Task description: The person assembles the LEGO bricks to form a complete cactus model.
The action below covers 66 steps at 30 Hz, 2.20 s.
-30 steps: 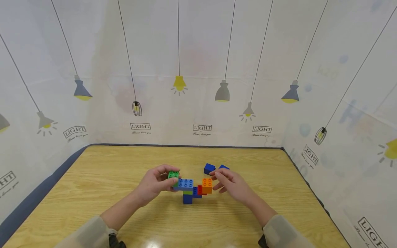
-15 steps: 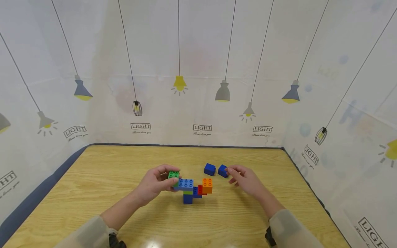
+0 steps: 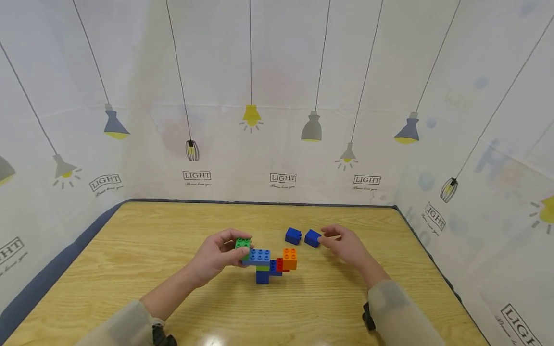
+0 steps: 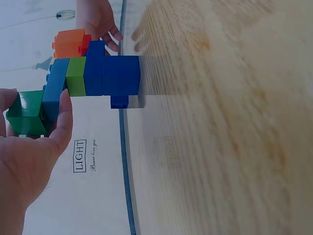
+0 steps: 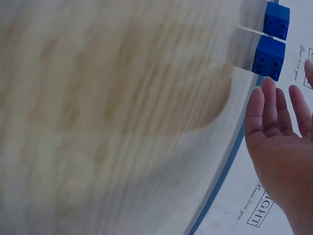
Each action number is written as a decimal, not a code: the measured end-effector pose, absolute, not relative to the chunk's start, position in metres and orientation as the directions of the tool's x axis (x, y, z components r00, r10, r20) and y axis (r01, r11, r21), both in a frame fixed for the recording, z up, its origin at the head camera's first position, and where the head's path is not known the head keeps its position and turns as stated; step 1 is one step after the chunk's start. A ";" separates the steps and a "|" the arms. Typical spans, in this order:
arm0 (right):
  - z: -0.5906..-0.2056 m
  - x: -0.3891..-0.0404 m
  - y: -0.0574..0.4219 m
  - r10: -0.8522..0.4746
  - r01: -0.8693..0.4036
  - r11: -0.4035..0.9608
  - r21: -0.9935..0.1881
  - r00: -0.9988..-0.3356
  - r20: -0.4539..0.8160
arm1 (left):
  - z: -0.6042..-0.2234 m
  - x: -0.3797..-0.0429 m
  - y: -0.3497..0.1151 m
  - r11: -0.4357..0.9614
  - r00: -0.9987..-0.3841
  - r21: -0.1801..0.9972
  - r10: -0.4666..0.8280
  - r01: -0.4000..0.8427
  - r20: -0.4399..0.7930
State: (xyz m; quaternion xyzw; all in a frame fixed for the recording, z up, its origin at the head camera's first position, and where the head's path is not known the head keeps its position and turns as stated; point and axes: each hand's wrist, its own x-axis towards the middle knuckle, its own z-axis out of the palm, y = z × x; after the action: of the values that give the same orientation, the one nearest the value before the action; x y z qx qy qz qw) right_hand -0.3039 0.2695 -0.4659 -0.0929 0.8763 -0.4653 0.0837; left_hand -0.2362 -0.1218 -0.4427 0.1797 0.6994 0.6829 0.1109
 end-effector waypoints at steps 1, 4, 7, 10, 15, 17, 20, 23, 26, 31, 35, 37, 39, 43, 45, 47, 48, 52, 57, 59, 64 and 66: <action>-0.466 -0.305 0.269 -0.238 -0.075 0.553 -0.830 -0.969 -0.071 | -0.443 -0.236 -0.122 0.003 -0.910 0.995 0.403 0.102 0.092; -0.467 -0.310 0.267 -0.238 -0.060 0.576 -0.815 -0.967 -0.096 | -0.442 -0.236 -0.122 0.002 -0.910 0.995 0.404 0.103 0.094; -0.467 -0.314 0.264 -0.235 -0.056 0.603 -0.796 -0.966 -0.110 | -0.441 -0.236 -0.121 0.002 -0.911 0.995 0.402 0.104 0.094; -0.466 -0.317 0.260 -0.235 -0.055 0.623 -0.780 -0.965 -0.120 | -0.442 -0.236 -0.121 0.003 -0.911 0.995 0.401 0.102 0.092; -0.465 -0.319 0.254 -0.234 -0.041 0.643 -0.765 -0.961 -0.145 | -0.443 -0.236 -0.121 0.004 -0.912 0.995 0.400 0.100 0.090; -0.466 -0.321 0.254 -0.234 -0.034 0.654 -0.756 -0.959 -0.159 | -0.443 -0.236 -0.121 0.004 -0.911 0.995 0.402 0.102 0.092; -0.468 -0.322 0.254 -0.238 -0.026 0.668 -0.744 -0.954 -0.180 | -0.443 -0.236 -0.121 0.004 -0.910 0.995 0.404 0.101 0.091; -0.470 -0.323 0.254 -0.242 -0.025 0.670 -0.742 -0.952 -0.186 | -0.442 -0.235 -0.122 0.004 -0.911 0.995 0.403 0.097 0.087; -0.473 -0.324 0.254 -0.242 -0.029 0.669 -0.743 -0.953 -0.180 | -0.442 -0.234 -0.122 0.005 -0.913 0.996 0.399 0.091 0.081; -0.477 -0.324 0.253 -0.213 -0.007 0.656 -0.755 -0.961 -0.175 | -0.443 -0.234 -0.122 0.005 -0.914 0.996 0.398 0.084 0.075; -0.477 -0.322 0.253 -0.184 0.012 0.656 -0.754 -0.967 -0.176 | -0.442 -0.234 -0.122 0.002 -0.910 0.995 0.404 0.101 0.092; -0.476 -0.322 0.253 -0.180 0.008 0.661 -0.750 -0.969 -0.169 | -0.442 -0.235 -0.122 0.003 -0.909 0.994 0.406 0.108 0.098; -0.476 -0.322 0.254 -0.177 0.005 0.661 -0.750 -0.971 -0.163 | -0.441 -0.235 -0.122 0.006 -0.908 0.994 0.406 0.110 0.098; -0.479 -0.322 0.259 -0.176 -0.001 0.654 -0.757 -0.973 -0.151 | -0.441 -0.236 -0.122 0.016 -0.910 0.994 0.404 0.106 0.090; -0.481 -0.322 0.262 -0.175 -0.004 0.650 -0.760 -0.974 -0.145 | -0.441 -0.236 -0.121 0.019 -0.912 0.994 0.400 0.104 0.088; -0.482 -0.322 0.266 -0.173 -0.002 0.638 -0.770 -0.975 -0.141 | -0.441 -0.235 -0.121 0.020 -0.912 0.994 0.400 0.111 0.093; -0.483 -0.322 0.267 -0.170 0.001 0.633 -0.774 -0.975 -0.141 | -0.442 -0.235 -0.122 0.018 -0.912 0.994 0.400 0.110 0.094; -0.481 -0.320 0.272 -0.187 -0.002 0.599 -0.801 -0.973 -0.137 | -0.443 -0.235 -0.122 0.010 -0.913 0.994 0.397 0.107 0.094; -0.474 -0.313 0.271 -0.209 -0.028 0.552 -0.833 -0.972 -0.106 | -0.443 -0.235 -0.122 0.009 -0.913 0.995 0.397 0.104 0.092; -0.470 -0.309 0.268 -0.222 -0.052 0.535 -0.843 -0.972 -0.081 | -0.443 -0.235 -0.121 0.012 -0.912 0.994 0.400 0.108 0.095; -0.454 -0.298 0.257 -0.258 -0.137 0.524 -0.841 -0.966 -0.003 | -0.444 -0.236 -0.121 0.017 -0.911 0.993 0.400 0.121 0.104; -0.449 -0.293 0.252 -0.280 -0.172 0.513 -0.841 -0.960 0.026 | -0.443 -0.236 -0.121 0.019 -0.911 0.992 0.398 0.124 0.106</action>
State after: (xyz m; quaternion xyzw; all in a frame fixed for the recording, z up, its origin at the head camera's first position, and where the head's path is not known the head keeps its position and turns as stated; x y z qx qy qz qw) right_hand -0.2934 0.2525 -0.4485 -0.1303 0.8679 -0.4759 0.0565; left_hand -0.2356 -0.1208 -0.4434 0.1847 0.7067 0.6754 0.1014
